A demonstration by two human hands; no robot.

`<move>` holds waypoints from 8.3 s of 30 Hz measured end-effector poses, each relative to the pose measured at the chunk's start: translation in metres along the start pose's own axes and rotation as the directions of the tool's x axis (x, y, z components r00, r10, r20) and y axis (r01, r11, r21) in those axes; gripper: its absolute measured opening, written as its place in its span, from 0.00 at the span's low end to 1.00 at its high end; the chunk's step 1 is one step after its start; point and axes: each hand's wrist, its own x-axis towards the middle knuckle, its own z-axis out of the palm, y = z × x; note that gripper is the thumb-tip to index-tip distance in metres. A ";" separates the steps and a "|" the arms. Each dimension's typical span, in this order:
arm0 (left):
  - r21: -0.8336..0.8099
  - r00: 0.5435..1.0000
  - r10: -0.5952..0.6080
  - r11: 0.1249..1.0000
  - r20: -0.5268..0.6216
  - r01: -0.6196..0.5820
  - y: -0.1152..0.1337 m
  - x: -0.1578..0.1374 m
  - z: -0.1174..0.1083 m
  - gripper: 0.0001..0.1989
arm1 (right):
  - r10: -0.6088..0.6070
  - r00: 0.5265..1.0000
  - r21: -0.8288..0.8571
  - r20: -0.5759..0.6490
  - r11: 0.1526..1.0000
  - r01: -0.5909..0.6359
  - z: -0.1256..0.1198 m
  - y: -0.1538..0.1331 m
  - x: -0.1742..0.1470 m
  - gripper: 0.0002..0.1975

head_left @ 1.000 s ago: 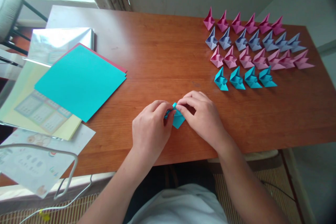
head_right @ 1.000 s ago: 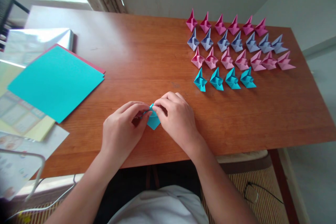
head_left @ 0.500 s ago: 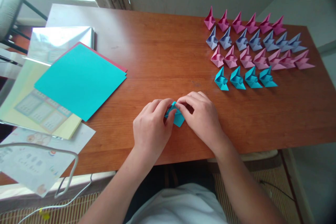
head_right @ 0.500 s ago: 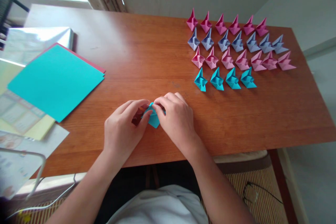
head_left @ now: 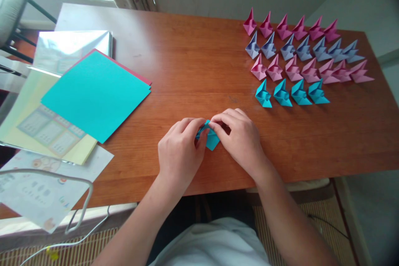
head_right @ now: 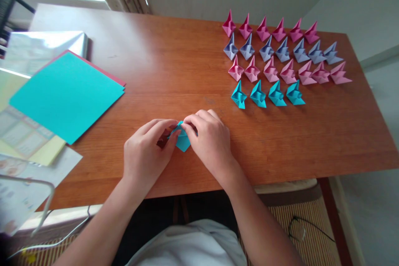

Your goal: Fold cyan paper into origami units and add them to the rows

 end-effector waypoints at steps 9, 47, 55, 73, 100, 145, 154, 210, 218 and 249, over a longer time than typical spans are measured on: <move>-0.056 0.995 0.098 0.994 0.006 -0.098 -0.008 -0.003 -0.002 0.05 | -0.121 0.992 0.180 -0.038 0.976 0.126 -0.006 0.008 -0.015 0.02; -0.004 0.981 0.176 0.984 0.083 -0.177 -0.011 0.002 -0.012 0.05 | -0.091 0.992 -0.055 0.085 0.994 0.096 -0.020 0.016 -0.024 0.06; 0.006 0.984 0.165 0.986 0.062 -0.166 -0.008 0.001 -0.012 0.05 | -0.130 0.988 0.019 0.083 0.992 0.129 -0.017 0.013 -0.021 0.03; -0.005 0.984 0.163 0.987 0.074 -0.164 -0.009 -0.004 -0.011 0.06 | -0.157 0.981 0.097 0.110 0.984 0.146 -0.010 0.006 -0.013 0.09; 0.094 0.982 0.168 0.980 0.090 -0.176 -0.005 0.003 -0.012 0.05 | -0.120 0.986 0.131 0.115 0.986 0.105 -0.014 0.008 -0.010 0.05; -0.002 0.993 0.112 0.994 0.043 -0.112 -0.006 0.000 -0.006 0.09 | 0.041 0.997 0.116 0.064 0.992 -0.049 -0.009 0.000 -0.001 0.05; -0.015 0.994 0.089 0.996 0.062 -0.088 -0.005 0.001 -0.007 0.09 | 0.082 0.996 0.066 0.046 0.994 -0.085 -0.004 -0.002 0.001 0.04; -0.042 0.996 0.048 0.998 0.074 -0.045 -0.003 0.003 -0.005 0.10 | -0.035 0.967 0.011 0.252 0.999 0.033 -0.017 0.006 0.031 0.06; 0.211 0.967 0.255 0.944 0.017 -0.253 0.007 -0.016 -0.004 0.13 | -0.017 0.970 -0.021 0.244 1.000 0.023 -0.018 0.002 0.030 0.06; 0.354 0.912 0.284 0.854 0.297 -0.381 0.032 -0.053 0.019 0.43 | -0.070 0.968 -0.005 0.239 0.997 0.073 -0.017 0.005 0.028 0.05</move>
